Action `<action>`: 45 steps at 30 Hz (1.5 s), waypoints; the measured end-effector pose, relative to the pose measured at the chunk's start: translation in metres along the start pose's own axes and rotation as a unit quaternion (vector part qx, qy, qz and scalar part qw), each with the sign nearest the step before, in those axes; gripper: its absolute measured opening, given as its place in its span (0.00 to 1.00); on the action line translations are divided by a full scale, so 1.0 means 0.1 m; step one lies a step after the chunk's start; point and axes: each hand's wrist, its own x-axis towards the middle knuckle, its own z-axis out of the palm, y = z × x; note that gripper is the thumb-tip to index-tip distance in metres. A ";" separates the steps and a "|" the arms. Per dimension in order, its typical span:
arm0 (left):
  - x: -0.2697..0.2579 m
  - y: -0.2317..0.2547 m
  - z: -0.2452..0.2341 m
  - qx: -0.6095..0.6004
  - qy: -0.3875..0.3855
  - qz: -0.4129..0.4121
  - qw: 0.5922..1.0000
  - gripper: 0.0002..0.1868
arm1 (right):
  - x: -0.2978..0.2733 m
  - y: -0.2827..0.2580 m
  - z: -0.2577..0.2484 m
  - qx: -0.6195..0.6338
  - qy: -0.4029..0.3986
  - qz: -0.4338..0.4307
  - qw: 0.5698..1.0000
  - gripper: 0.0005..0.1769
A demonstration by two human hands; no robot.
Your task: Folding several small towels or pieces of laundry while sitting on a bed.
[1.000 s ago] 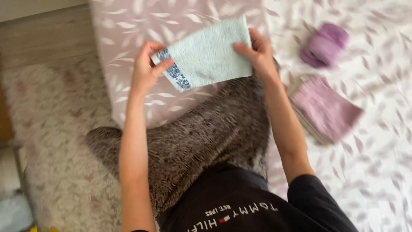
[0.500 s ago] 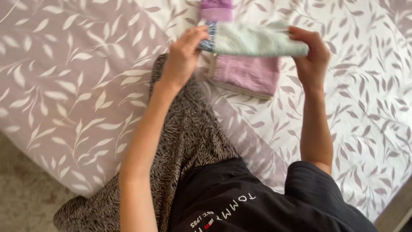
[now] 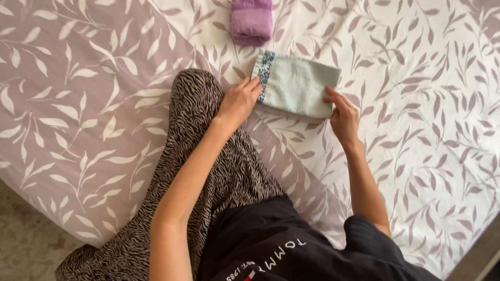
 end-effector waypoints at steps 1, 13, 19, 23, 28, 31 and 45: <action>0.03 0.08 -0.13 0.002 0.000 0.001 1.000 0.19 | -0.03 0.08 0.03 0.002 0.002 -0.001 1.000 0.21; 0.47 0.62 0.16 0.066 -0.222 -0.112 0.966 0.42 | 0.27 -0.29 0.47 -0.198 -0.056 -0.020 0.978 0.44; 0.38 0.57 0.37 0.114 -0.130 -0.096 0.980 0.40 | 0.31 -0.30 0.49 -0.174 -0.077 0.012 0.982 0.46; 0.30 0.61 0.28 0.075 -0.120 -0.093 0.985 0.39 | 0.70 -0.29 0.60 -0.167 -0.042 0.005 0.985 0.38; -0.06 0.53 -0.26 0.117 -0.162 -0.026 0.979 0.41 | 1.50 -0.26 1.08 -0.045 -0.014 -0.097 0.994 0.41; -0.28 0.18 -0.72 0.096 -0.087 -0.077 0.989 0.24 | 2.04 -0.63 1.37 -0.039 -0.055 -0.136 0.988 0.50; -1.88 -0.78 -1.61 -0.302 0.277 -0.307 0.859 0.11 | 2.54 -0.92 1.60 -0.007 -0.003 -0.085 0.996 0.20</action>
